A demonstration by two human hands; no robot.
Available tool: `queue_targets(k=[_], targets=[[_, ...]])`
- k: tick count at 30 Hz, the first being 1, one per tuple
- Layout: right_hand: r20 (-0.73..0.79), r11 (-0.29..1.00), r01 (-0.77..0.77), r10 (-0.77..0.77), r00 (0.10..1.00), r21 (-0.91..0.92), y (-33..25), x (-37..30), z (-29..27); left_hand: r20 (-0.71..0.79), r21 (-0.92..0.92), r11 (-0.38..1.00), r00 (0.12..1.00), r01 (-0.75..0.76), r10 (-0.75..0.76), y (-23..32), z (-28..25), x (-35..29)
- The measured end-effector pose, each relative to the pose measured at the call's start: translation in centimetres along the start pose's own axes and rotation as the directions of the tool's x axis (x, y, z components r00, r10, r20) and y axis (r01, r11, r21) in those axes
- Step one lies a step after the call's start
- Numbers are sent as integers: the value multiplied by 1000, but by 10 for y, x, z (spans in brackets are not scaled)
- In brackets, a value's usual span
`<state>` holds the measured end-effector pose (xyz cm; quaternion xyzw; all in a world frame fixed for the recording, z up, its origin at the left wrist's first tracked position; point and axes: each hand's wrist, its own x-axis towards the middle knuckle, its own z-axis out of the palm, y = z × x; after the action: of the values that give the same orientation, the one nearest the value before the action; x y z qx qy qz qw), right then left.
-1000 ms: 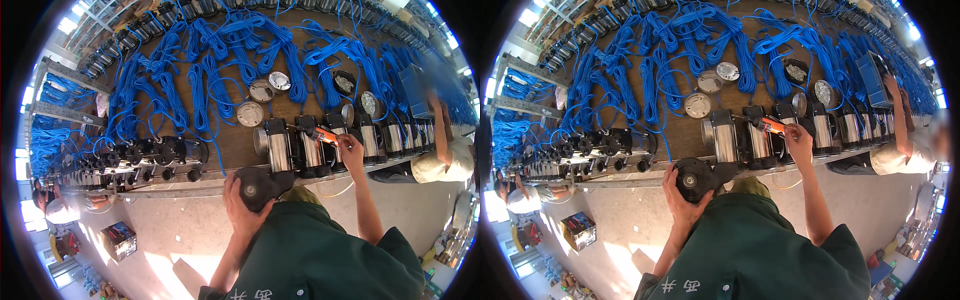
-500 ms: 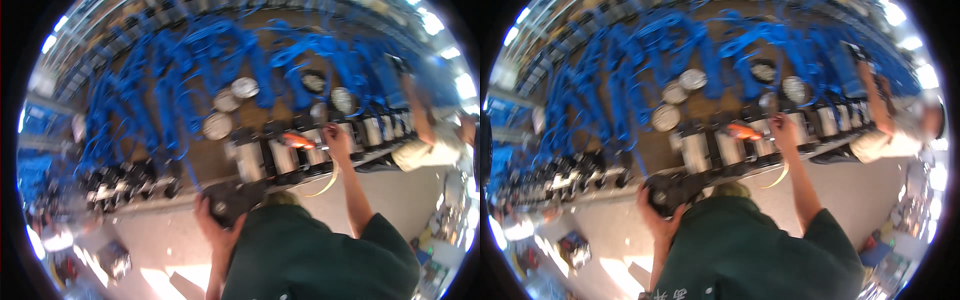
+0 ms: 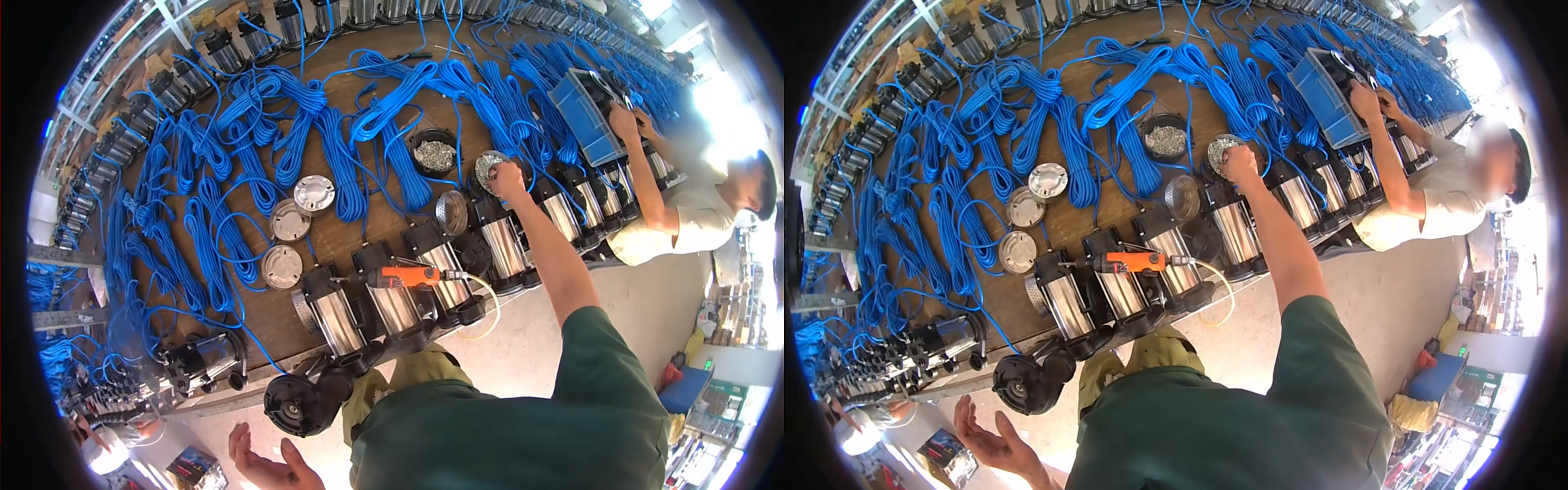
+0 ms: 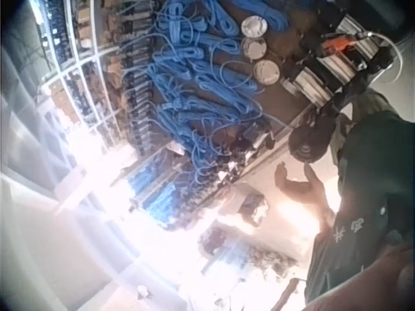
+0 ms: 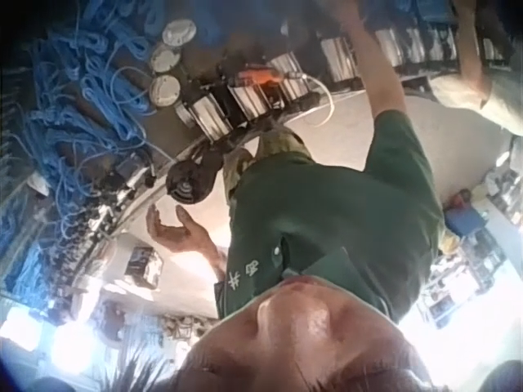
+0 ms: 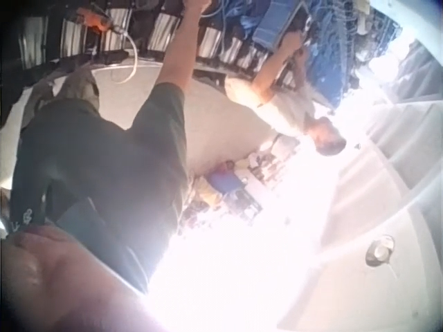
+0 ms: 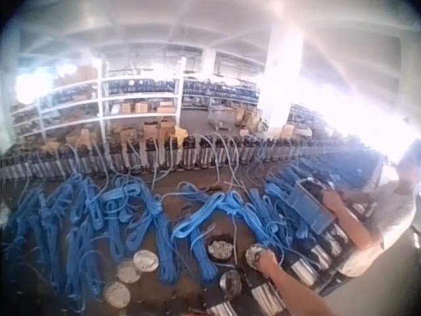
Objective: The person assembles water pumps on a long table by placing gaskets, silver covers, and black caps onto the pump bodies and securing them using a pneumatic screwdriver.
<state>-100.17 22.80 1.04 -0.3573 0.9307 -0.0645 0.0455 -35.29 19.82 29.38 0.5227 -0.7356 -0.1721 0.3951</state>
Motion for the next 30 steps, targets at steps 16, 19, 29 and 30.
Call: queue_targets(k=[16, 19, 29, 30], targets=[[-30, 977, 204, -203, 979, 66, -13, 14, -6, 889, -389, 319, 443, 864, -116, 96, 153, -56], [10, 983, 169, -171, 985, 76, 1, 17, -9, 893, -362, 357, 430, 861, -133, 96, 155, -52], [-149, 854, 151, -88, 985, 498, -10, -19, -100, 960, -276, -202, 257, 940, -113, 95, 275, -34], [-91, 690, 108, -62, 994, 715, -30, -39, -118, 968, -249, -296, 228, 922, -105, 93, 286, -33]])
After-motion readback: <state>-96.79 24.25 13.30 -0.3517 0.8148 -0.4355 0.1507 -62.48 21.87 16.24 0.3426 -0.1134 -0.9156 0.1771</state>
